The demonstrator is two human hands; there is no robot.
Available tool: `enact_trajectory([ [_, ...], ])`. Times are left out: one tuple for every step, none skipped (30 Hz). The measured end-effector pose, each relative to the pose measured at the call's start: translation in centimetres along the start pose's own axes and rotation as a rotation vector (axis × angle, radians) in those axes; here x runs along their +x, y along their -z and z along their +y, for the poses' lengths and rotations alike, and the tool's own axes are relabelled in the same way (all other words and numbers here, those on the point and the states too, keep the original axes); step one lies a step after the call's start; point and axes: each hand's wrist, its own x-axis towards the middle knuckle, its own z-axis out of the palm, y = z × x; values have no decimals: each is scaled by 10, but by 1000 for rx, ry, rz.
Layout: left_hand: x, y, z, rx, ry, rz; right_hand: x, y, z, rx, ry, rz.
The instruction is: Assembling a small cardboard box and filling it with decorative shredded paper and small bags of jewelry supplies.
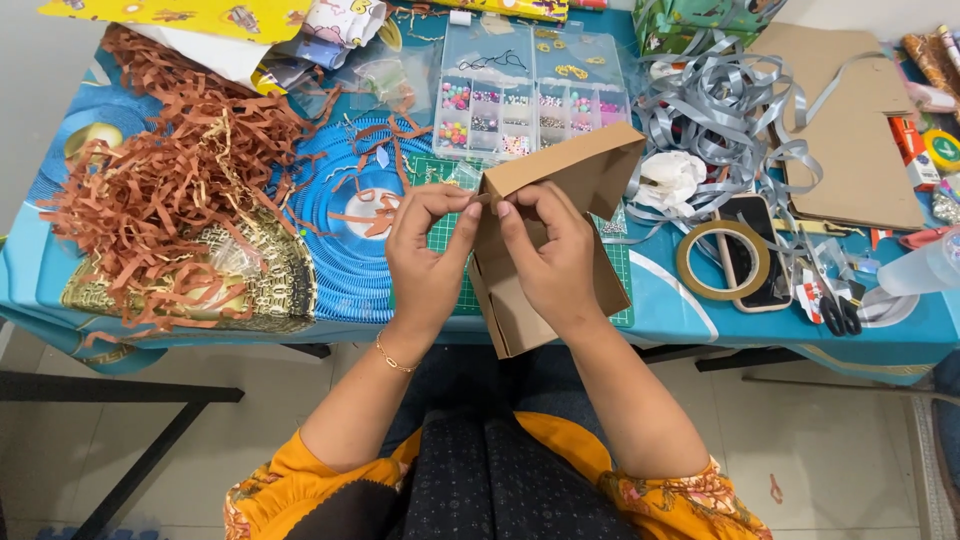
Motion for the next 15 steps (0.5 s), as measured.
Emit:
enact_trajectory([
  [0, 0, 0, -1, -1, -7, 0, 0, 0, 3, 0, 3],
  [1, 0, 0, -1, -3, -7, 1, 0, 0, 4, 1, 4],
  [1, 0, 0, -7, 3, -9, 0, 1, 0, 36, -15, 8],
  [0, 0, 1, -14, 9, -12, 0, 1, 1, 68, -31, 12],
  [0, -1, 1, -16, 9, -15, -1, 1, 1, 66, -32, 15],
  [0, -1, 1, -32, 19, -17, -2, 1, 1, 88, -65, 9],
  [0, -1, 2, -45, 28, -19, -2, 1, 0, 112, -97, 1],
  [0, -1, 2, -47, 28, -20, -2, 2, 1, 111, -97, 2],
  [0, 0, 2, -46, 31, -23, -2, 2, 2, 121, -100, -2],
  [-1, 0, 3, -46, 34, -26, -3, 2, 2, 131, -103, -7],
  [0, 0, 3, -46, 34, -25, -3, 3, 3, 131, -103, -7],
  [0, 0, 4, -43, 29, -24, -3, 4, 3, 133, -110, -12],
  [0, 0, 4, -39, 24, -25, -3, 4, 3, 134, -117, -15],
  [1, 0, 4, -39, 24, -25, -4, 5, 6, 134, -116, -15],
  [1, 0, 5, -31, 18, -30, -5, 5, 9, 132, -139, -17],
])
